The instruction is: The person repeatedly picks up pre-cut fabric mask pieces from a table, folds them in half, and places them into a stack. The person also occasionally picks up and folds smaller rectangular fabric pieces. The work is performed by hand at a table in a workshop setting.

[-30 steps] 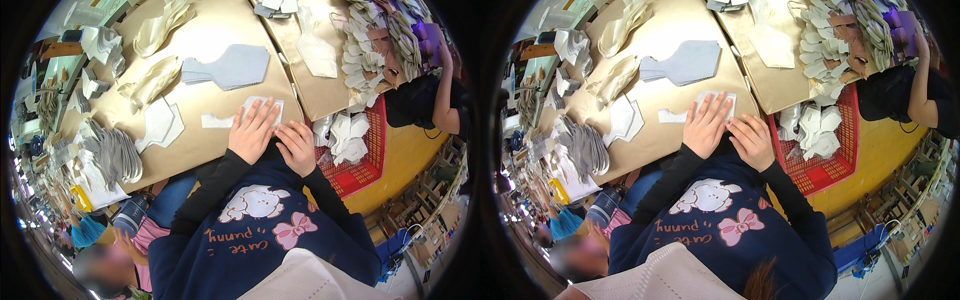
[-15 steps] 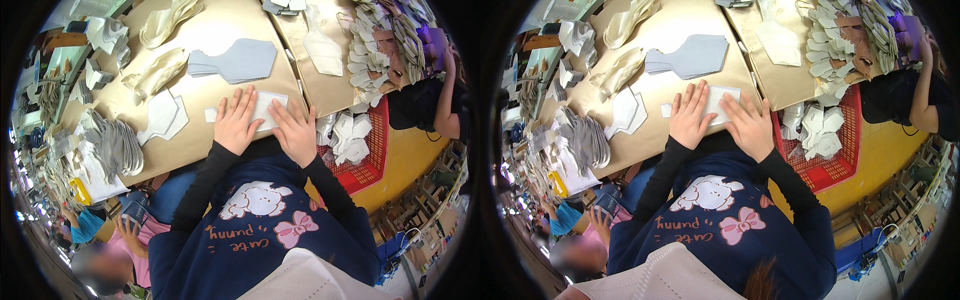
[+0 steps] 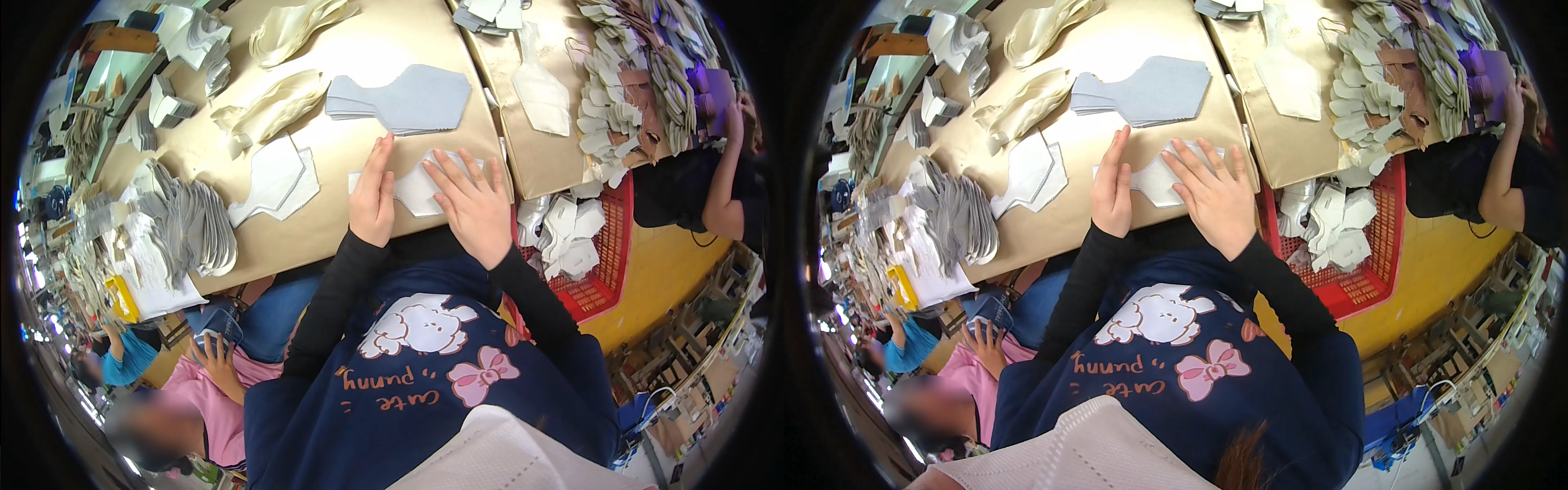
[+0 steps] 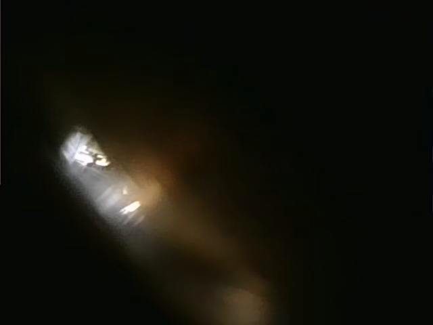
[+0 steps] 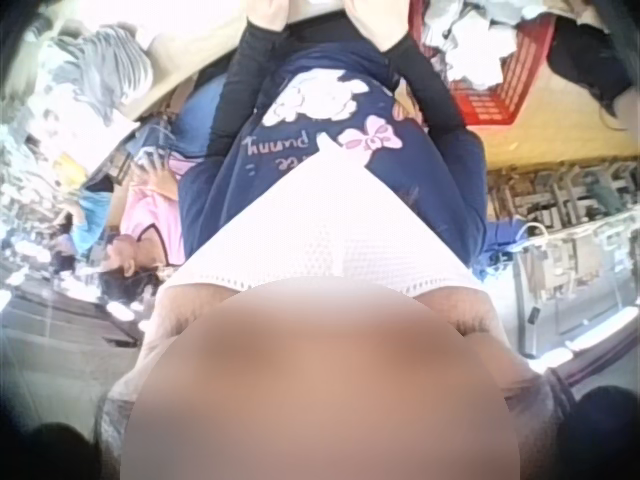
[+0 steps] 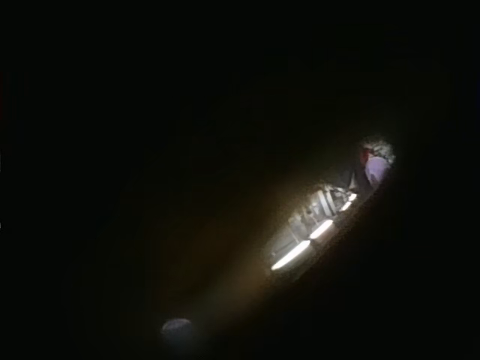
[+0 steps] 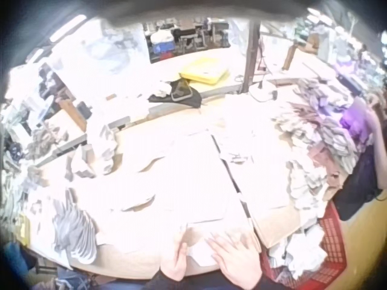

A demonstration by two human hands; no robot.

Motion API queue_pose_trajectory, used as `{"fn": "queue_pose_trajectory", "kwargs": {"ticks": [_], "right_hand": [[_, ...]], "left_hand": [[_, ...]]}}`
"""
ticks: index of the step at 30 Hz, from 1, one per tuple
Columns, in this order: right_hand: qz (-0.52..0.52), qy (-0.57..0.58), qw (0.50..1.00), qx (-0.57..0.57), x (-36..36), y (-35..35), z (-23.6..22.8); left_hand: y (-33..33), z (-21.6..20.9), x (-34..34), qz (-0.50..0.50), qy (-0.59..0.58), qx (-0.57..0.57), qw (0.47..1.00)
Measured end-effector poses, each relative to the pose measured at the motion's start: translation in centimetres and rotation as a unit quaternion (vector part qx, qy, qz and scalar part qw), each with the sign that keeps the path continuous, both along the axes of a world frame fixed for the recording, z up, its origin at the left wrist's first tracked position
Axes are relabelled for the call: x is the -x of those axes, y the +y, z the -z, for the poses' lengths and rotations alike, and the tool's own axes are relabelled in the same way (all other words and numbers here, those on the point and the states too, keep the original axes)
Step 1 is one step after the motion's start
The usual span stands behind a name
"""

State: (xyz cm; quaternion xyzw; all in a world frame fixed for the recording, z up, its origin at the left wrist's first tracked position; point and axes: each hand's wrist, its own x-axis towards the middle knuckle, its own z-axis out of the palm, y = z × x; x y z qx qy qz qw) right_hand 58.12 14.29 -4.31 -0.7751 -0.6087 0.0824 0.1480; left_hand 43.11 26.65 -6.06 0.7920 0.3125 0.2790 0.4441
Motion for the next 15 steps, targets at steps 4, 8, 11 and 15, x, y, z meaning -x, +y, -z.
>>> {"fn": "queue_pose_trajectory", "kwargs": {"ticks": [4,8,11,15], "right_hand": [[0.031,0.107,0.994,-0.014,-3.1,0.0,-1.6],[0.044,0.120,0.983,-0.135,-4.0,-0.5,-2.6],[-0.079,0.004,0.994,-0.073,-2.3,0.1,-1.3],[-0.097,0.018,0.995,0.007,-2.6,0.4,0.3]], "left_hand": [[-0.2,0.1,0.0,0.040,0.014,-0.049,0.998],[-0.6,0.5,-0.2,0.046,0.009,-0.066,0.997],[-0.4,0.5,0.1,0.002,-0.013,0.019,1.000],[-3.3,0.1,1.1,0.121,0.185,-0.204,0.954]]}}
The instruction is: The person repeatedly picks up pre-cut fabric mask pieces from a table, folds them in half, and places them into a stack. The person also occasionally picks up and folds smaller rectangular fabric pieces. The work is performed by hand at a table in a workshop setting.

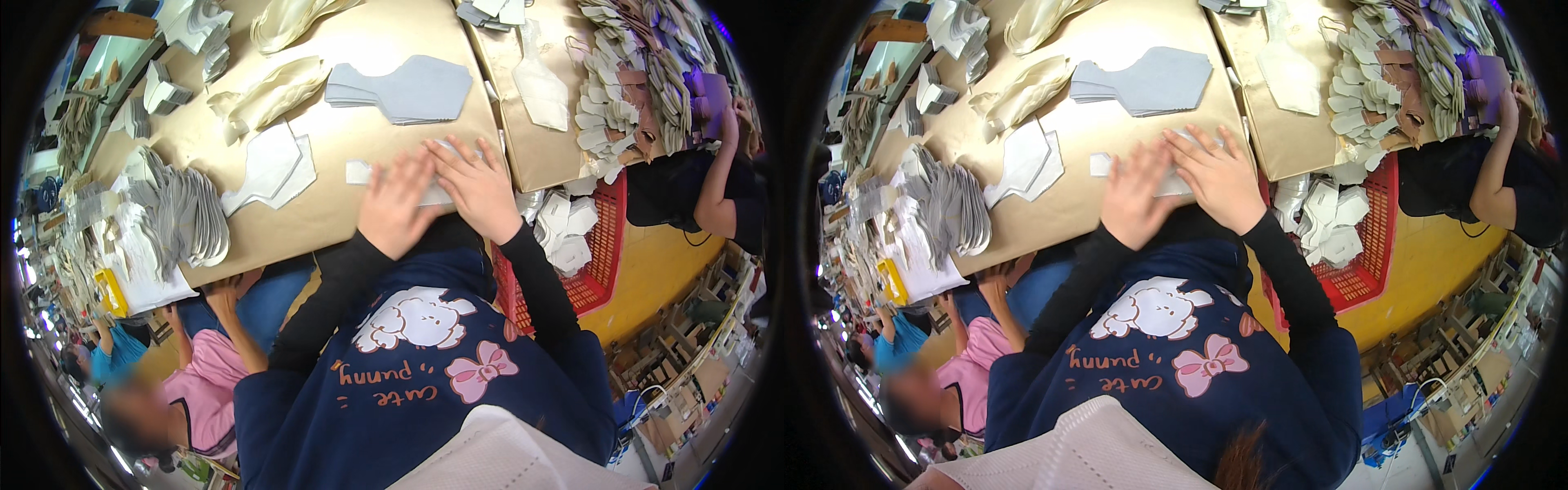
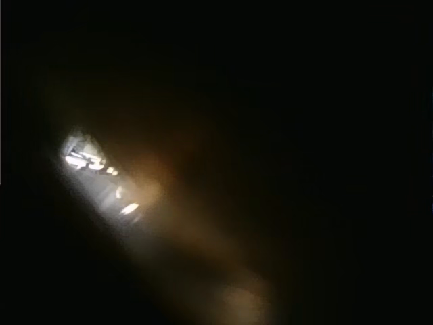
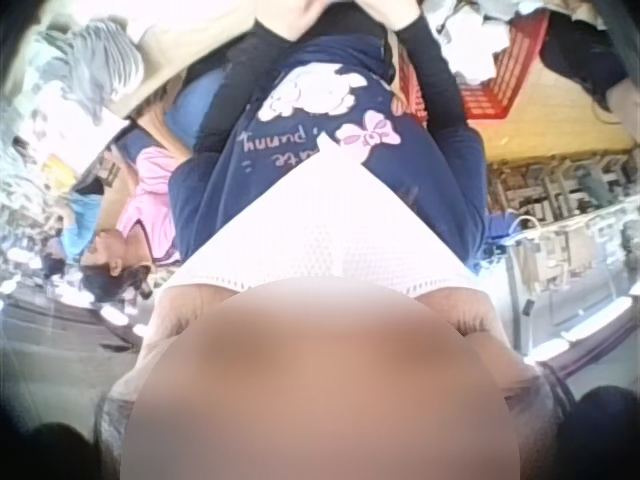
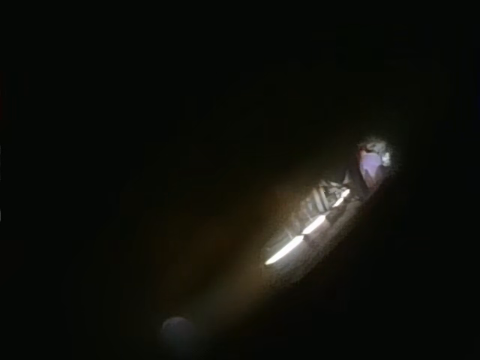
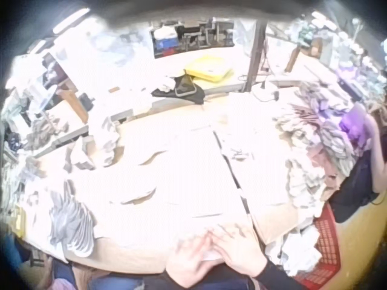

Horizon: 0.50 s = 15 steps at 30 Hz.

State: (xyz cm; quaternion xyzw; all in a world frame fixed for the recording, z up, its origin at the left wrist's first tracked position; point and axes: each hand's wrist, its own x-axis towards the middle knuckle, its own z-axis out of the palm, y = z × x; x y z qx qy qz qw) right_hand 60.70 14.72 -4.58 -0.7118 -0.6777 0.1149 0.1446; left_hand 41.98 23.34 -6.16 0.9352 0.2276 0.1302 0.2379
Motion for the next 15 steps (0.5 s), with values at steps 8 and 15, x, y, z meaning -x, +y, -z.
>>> {"fn": "queue_pose_trajectory", "kwargs": {"ticks": [8,15], "right_hand": [[0.073,0.077,0.989,-0.104,-0.5,0.6,0.4],[0.106,0.106,0.978,-0.145,0.1,0.1,1.4]], "left_hand": [[-2.1,0.7,3.6,0.179,-0.092,0.084,0.976],[-1.2,1.2,2.2,0.103,-0.049,-0.044,0.993]]}}
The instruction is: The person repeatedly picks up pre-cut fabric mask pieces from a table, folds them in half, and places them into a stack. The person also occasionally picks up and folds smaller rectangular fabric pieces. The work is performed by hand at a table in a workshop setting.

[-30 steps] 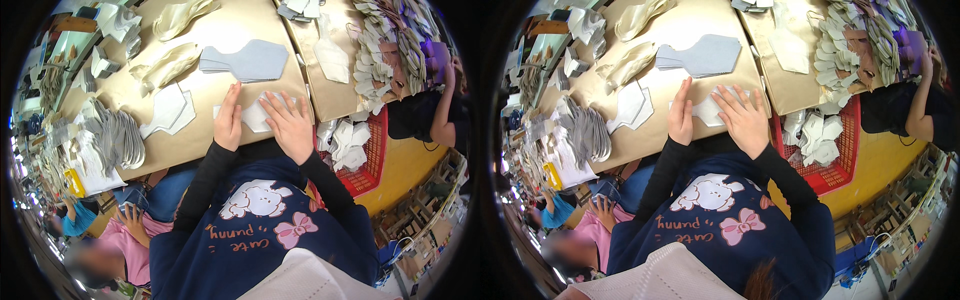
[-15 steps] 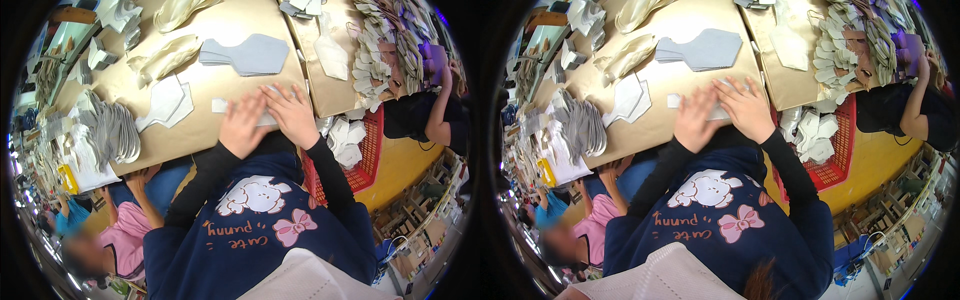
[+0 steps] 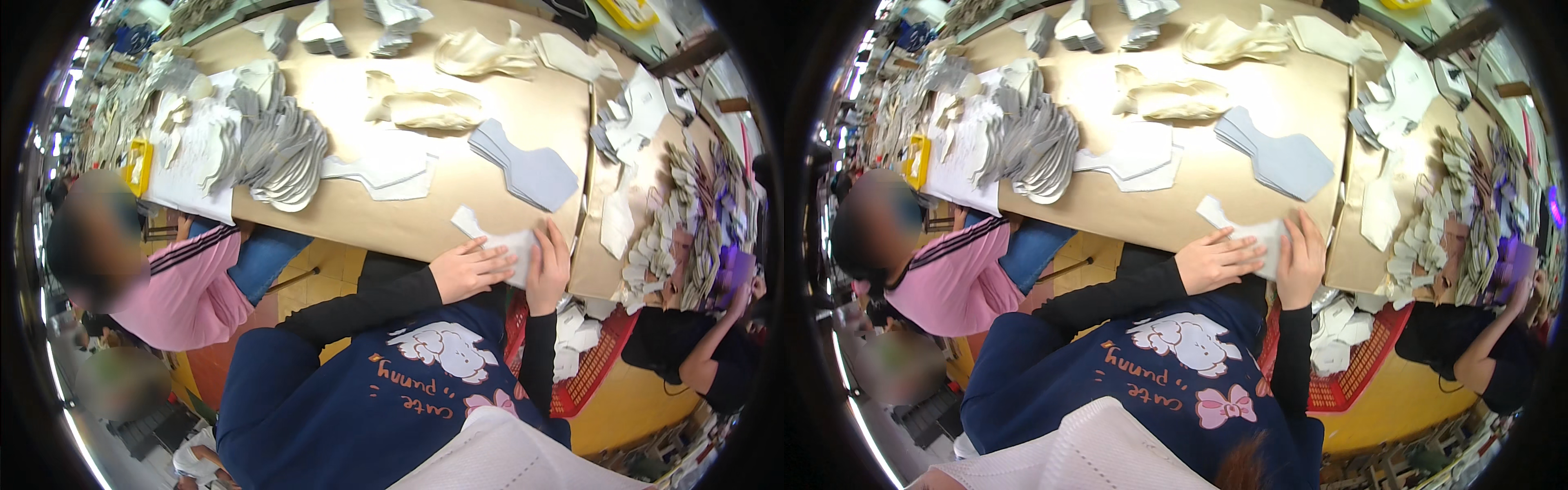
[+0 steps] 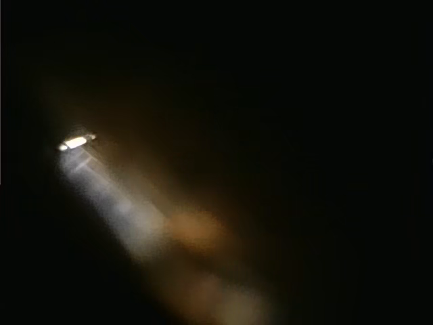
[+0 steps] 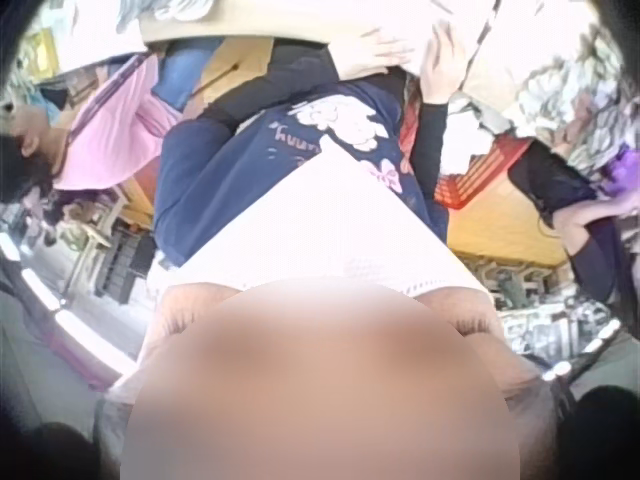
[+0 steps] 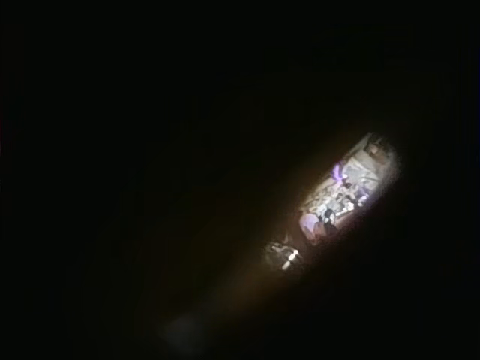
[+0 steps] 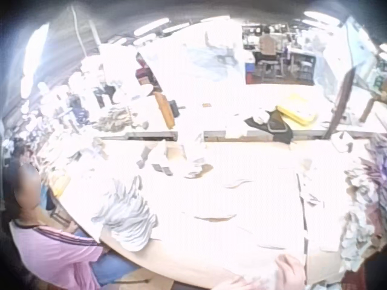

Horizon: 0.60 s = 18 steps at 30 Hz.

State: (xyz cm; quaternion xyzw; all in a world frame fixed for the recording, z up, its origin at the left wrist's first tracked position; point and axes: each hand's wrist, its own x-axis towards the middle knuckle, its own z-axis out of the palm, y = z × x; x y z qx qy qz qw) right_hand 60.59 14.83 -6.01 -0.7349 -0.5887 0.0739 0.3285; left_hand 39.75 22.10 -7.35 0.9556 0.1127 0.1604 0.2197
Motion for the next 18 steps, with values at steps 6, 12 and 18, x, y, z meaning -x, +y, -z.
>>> {"fn": "queue_pose_trajectory", "kwargs": {"ticks": [6,12,18], "right_hand": [[0.141,0.100,0.982,-0.075,-0.4,-0.7,0.4],[0.150,0.026,0.984,-0.093,0.5,-0.2,0.4],[0.128,0.028,0.985,-0.111,0.7,0.0,0.7]], "left_hand": [[2.6,-3.6,2.1,0.022,-0.209,0.000,0.978],[7.5,-8.7,10.2,-0.213,-0.261,-0.125,0.933],[9.0,-8.2,12.4,-0.271,-0.173,-0.129,0.938]]}}
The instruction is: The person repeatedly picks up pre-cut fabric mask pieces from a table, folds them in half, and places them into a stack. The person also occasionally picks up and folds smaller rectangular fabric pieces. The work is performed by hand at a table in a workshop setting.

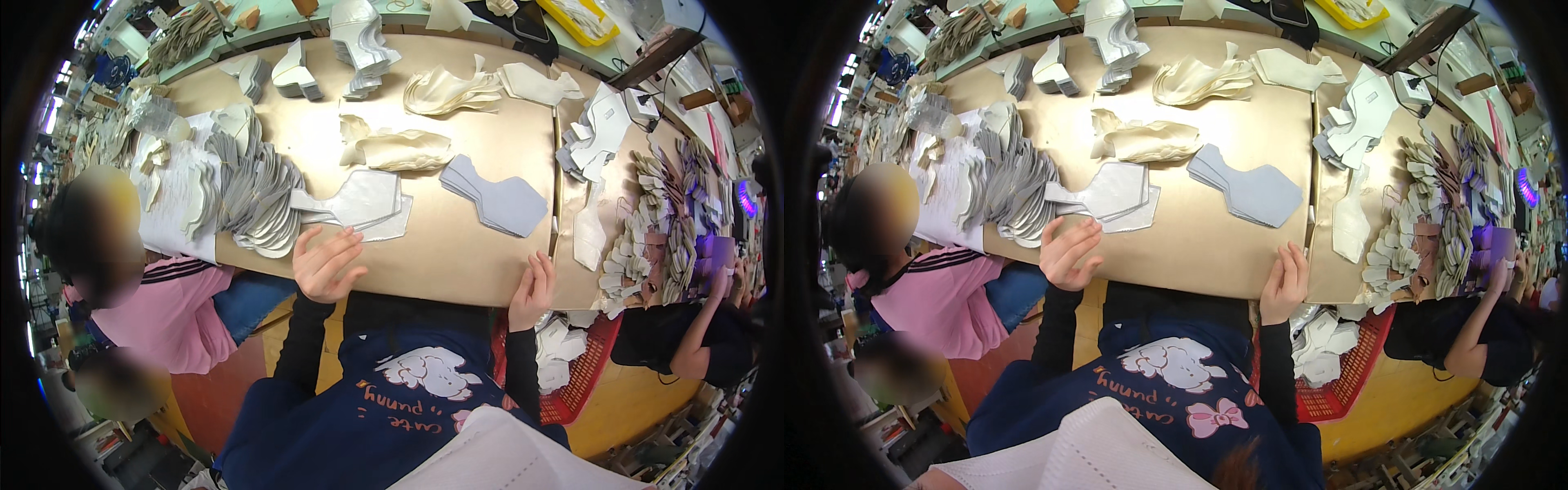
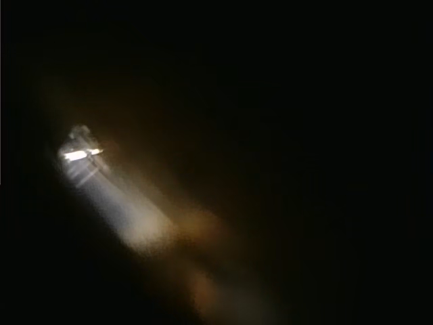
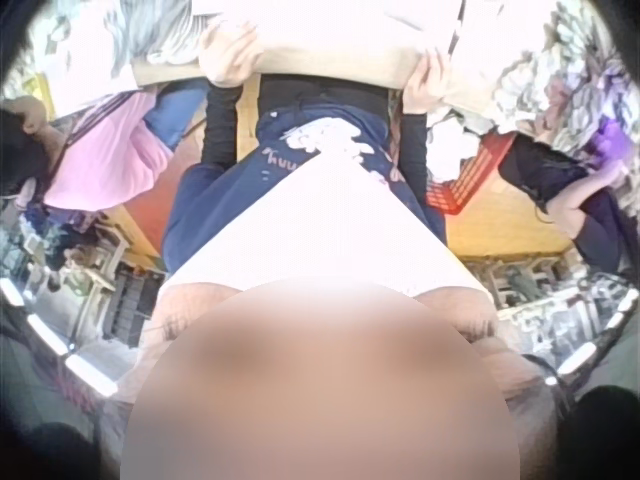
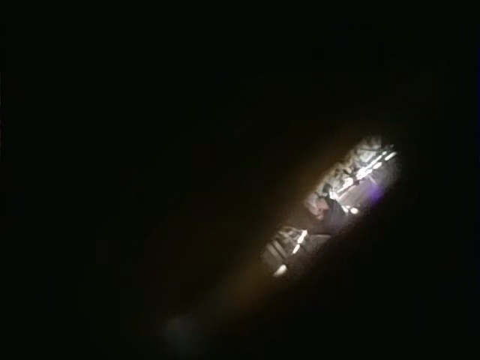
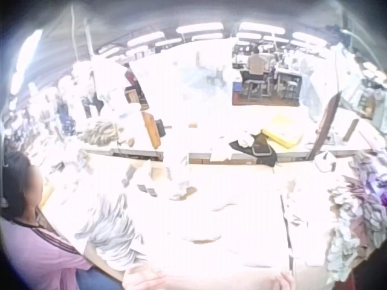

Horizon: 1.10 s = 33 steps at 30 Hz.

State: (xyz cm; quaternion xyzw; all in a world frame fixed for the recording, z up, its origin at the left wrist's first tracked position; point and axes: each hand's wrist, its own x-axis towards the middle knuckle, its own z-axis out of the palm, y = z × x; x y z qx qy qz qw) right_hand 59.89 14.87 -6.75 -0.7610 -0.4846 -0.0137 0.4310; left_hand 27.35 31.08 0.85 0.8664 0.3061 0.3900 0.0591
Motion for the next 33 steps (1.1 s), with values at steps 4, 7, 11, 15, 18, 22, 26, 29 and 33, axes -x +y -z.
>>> {"fn": "queue_pose_trajectory", "kwargs": {"ticks": [4,7,11,15,18,22,26,29,33], "right_hand": [[-0.001,-0.007,1.000,0.019,0.1,-0.1,-0.1],[-0.002,-0.016,1.000,0.010,0.2,0.1,-0.1],[0.007,-0.041,0.999,-0.012,0.2,0.5,-0.1],[0.018,-0.045,0.999,-0.016,0.3,0.5,-0.2],[0.029,-0.056,0.998,-0.015,0.4,0.5,-0.2],[0.032,-0.056,0.997,-0.029,0.4,0.5,0.0],[0.035,-0.055,0.998,-0.026,0.4,0.4,0.2],[0.030,-0.045,0.998,-0.012,0.3,0.2,0.1],[0.015,0.064,0.998,-0.013,0.2,1.1,-1.6]], "left_hand": [[0.2,-0.2,-2.3,0.032,-0.055,0.027,0.998],[1.3,0.0,-5.3,0.030,-0.076,0.050,0.995],[3.9,1.2,-8.8,0.029,-0.061,0.082,0.994],[8.2,3.0,-10.3,-0.066,0.030,0.103,0.992],[11.1,4.3,-9.8,-0.054,0.085,0.221,0.970],[13.2,5.5,-9.5,-0.079,-0.021,0.165,0.983],[15.4,4.5,-8.9,-0.174,-0.008,0.089,0.981],[15.7,3.2,-9.2,-0.099,-0.016,0.122,0.987],[14.0,1.5,-11.9,-0.002,-0.082,0.161,0.984]]}}
